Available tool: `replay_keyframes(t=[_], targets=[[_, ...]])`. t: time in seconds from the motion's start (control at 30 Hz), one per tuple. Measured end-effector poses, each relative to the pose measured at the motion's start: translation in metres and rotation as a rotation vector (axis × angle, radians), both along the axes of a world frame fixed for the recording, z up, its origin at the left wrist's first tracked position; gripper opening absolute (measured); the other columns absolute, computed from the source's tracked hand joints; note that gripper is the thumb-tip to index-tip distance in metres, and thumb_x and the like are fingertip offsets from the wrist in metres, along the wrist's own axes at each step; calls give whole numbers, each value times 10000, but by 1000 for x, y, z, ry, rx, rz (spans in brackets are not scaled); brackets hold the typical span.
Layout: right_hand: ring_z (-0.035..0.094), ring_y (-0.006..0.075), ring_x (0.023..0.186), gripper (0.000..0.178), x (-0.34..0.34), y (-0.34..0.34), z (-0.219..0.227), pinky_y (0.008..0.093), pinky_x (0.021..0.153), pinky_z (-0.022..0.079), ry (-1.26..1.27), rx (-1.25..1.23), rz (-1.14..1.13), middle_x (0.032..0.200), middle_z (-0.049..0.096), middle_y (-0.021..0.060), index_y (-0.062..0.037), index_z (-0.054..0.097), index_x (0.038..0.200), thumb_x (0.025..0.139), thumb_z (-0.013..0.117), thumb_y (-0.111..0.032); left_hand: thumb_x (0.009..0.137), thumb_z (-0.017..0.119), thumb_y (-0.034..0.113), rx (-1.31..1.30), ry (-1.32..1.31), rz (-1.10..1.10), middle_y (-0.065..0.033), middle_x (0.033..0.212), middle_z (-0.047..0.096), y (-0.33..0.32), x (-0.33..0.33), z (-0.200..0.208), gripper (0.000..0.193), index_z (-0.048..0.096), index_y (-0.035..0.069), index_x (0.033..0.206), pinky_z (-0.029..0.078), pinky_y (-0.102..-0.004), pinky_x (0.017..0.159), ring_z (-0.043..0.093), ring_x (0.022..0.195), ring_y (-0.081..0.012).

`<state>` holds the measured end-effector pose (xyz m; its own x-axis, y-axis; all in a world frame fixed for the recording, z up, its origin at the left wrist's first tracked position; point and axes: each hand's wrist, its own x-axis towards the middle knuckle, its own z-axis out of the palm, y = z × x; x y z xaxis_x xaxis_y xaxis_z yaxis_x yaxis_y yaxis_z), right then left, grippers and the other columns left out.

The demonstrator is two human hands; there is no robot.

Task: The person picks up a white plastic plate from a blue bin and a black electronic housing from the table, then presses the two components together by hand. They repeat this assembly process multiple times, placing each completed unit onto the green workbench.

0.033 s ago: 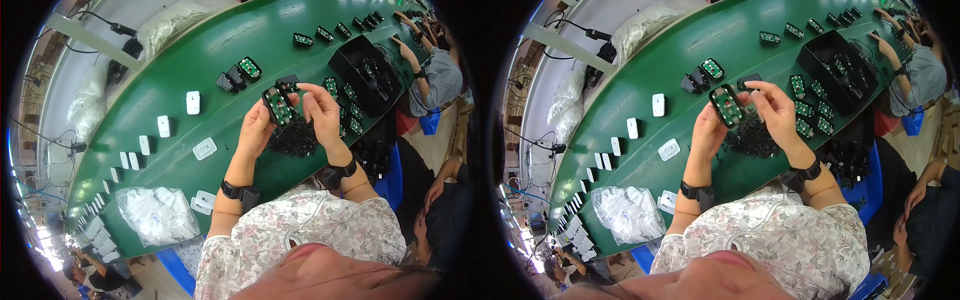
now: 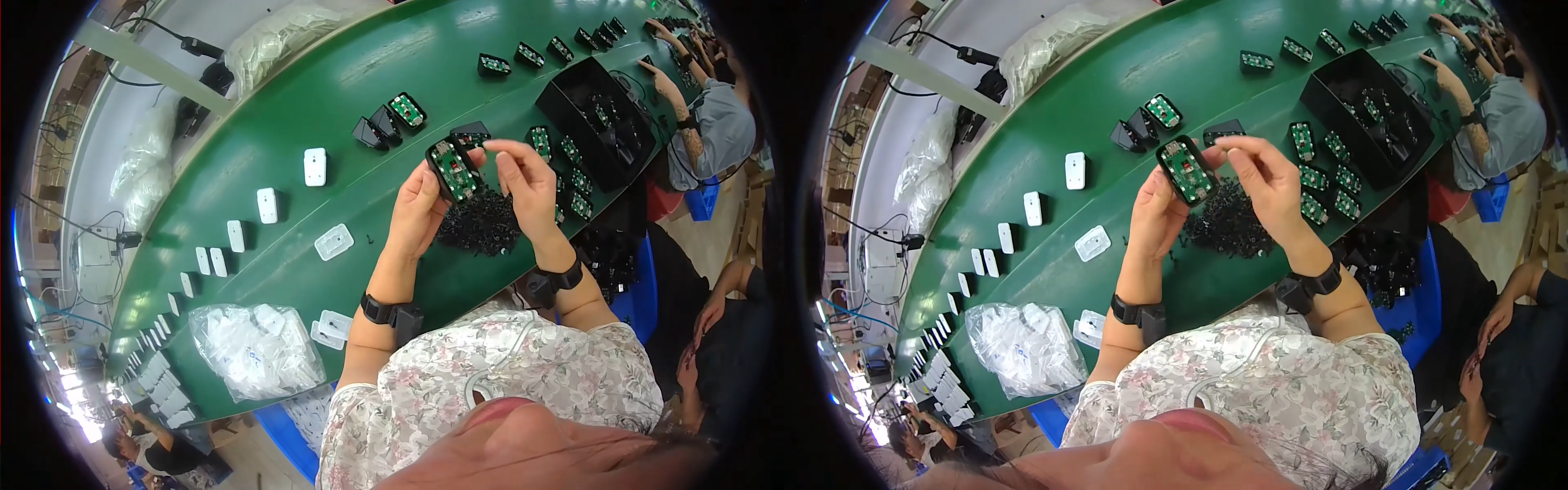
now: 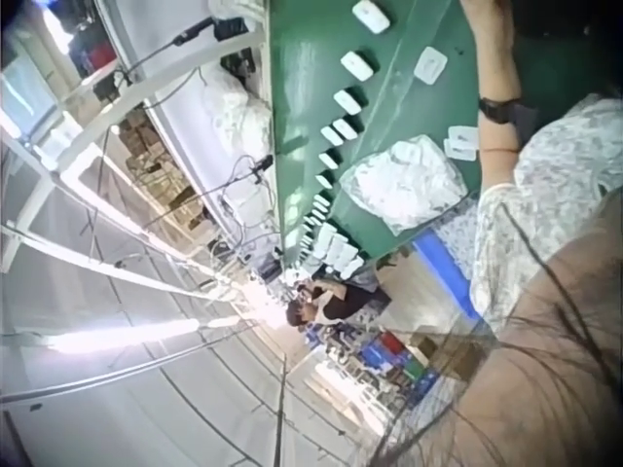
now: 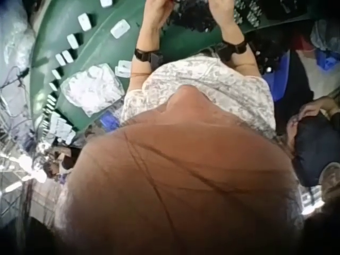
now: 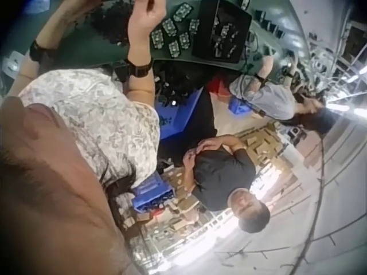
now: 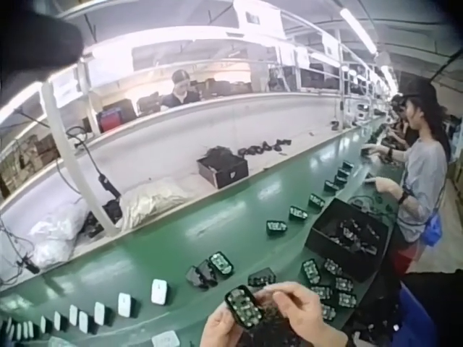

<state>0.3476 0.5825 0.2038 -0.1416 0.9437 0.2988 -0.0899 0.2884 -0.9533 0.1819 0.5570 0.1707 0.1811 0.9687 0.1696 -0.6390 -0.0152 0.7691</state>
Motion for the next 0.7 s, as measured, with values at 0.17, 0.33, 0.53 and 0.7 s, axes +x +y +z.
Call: replay_keyframes(t=[0.17,0.33,0.53,0.7], targets=[[455,138,636,151,-12,-7,-13,248,562,375,-340,475,-36,733,482,26,-46,685,997,853,641,-44,964,485,405,-4,-30,-41,-118,1355,507,-2,7,-10,530,452,33,1338,362,-355,1055,475,1251,-200],[465,82,611,108,-17,-4,-32,214,561,375,-372,237,115,731,498,8,-23,653,973,872,639,-59,990,457,382,-180,-66,35,2,1160,574,-19,1,-40,434,503,60,1276,393,-308,974,525,1074,-108],[495,60,642,80,-39,-8,-45,222,554,408,-237,252,199,819,573,12,-13,567,978,924,584,-69,980,467,388,-115,-111,103,-18,1235,556,-35,-8,-46,472,472,57,1316,388,-315,998,510,1138,-126],[495,51,635,65,-51,-18,-49,205,551,413,16,363,93,822,578,18,-27,570,992,938,533,-27,963,482,397,-62,-113,101,-88,1389,467,-38,-8,-21,552,408,30,1368,348,-354,1076,459,1250,-180]])
